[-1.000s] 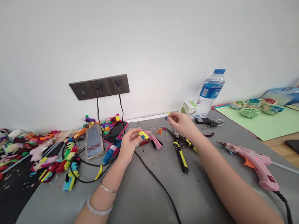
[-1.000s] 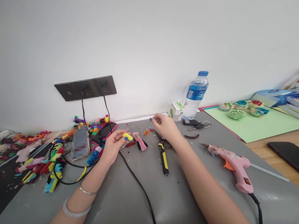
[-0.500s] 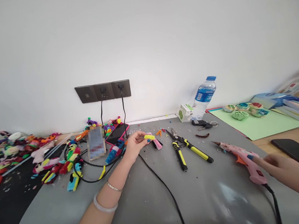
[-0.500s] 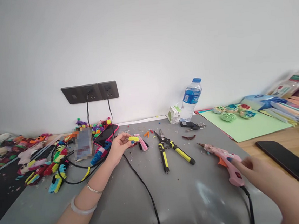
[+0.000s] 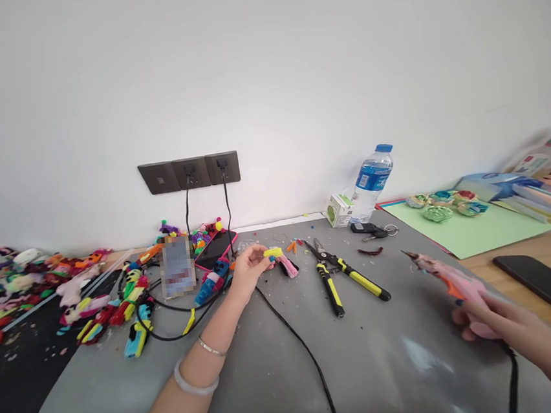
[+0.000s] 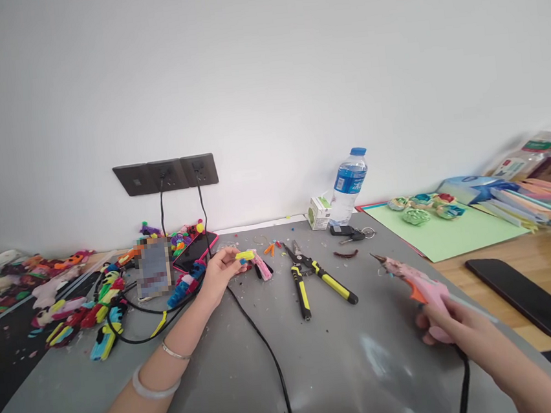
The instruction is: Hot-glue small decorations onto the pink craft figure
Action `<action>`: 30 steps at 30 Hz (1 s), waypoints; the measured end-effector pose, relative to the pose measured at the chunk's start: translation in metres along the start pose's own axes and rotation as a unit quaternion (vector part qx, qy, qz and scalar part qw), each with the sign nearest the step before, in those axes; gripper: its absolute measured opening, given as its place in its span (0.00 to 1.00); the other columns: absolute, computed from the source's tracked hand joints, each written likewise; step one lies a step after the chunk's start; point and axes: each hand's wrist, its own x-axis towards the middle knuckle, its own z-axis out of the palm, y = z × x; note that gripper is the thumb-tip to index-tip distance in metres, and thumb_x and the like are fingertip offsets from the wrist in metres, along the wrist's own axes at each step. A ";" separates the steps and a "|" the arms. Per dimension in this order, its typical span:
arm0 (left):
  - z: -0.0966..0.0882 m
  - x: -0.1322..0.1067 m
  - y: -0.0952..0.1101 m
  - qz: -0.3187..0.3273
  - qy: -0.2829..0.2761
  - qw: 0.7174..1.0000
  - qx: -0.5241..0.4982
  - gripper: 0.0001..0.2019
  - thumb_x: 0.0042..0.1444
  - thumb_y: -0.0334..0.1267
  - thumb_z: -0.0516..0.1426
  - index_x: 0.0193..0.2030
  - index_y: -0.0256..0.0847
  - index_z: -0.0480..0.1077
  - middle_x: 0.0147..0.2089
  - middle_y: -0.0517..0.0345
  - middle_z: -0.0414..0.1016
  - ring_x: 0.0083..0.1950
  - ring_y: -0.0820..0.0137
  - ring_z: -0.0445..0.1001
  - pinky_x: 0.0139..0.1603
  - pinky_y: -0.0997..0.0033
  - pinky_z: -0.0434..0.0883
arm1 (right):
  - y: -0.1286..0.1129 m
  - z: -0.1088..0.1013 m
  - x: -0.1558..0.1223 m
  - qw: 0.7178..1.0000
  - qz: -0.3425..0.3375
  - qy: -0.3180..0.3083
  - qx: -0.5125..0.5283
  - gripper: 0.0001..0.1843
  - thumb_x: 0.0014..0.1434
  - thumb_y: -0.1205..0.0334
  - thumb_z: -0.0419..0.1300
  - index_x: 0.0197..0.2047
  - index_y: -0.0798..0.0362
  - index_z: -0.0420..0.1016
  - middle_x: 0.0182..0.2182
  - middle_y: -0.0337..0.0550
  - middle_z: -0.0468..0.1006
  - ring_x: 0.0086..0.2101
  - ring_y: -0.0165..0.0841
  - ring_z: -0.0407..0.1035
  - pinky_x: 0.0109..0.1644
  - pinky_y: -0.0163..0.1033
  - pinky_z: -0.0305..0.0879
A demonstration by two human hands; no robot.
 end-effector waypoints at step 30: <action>-0.008 -0.006 0.017 0.114 -0.171 0.923 0.324 0.06 0.55 0.41 0.61 0.34 0.43 0.79 0.34 0.55 0.78 0.38 0.66 0.72 0.40 0.69 0.66 | -0.059 0.078 -0.006 0.905 -0.050 -0.151 0.395 0.33 0.60 0.34 0.45 0.14 0.48 0.56 0.10 0.40 0.51 0.15 0.32 0.47 0.23 0.44 0.51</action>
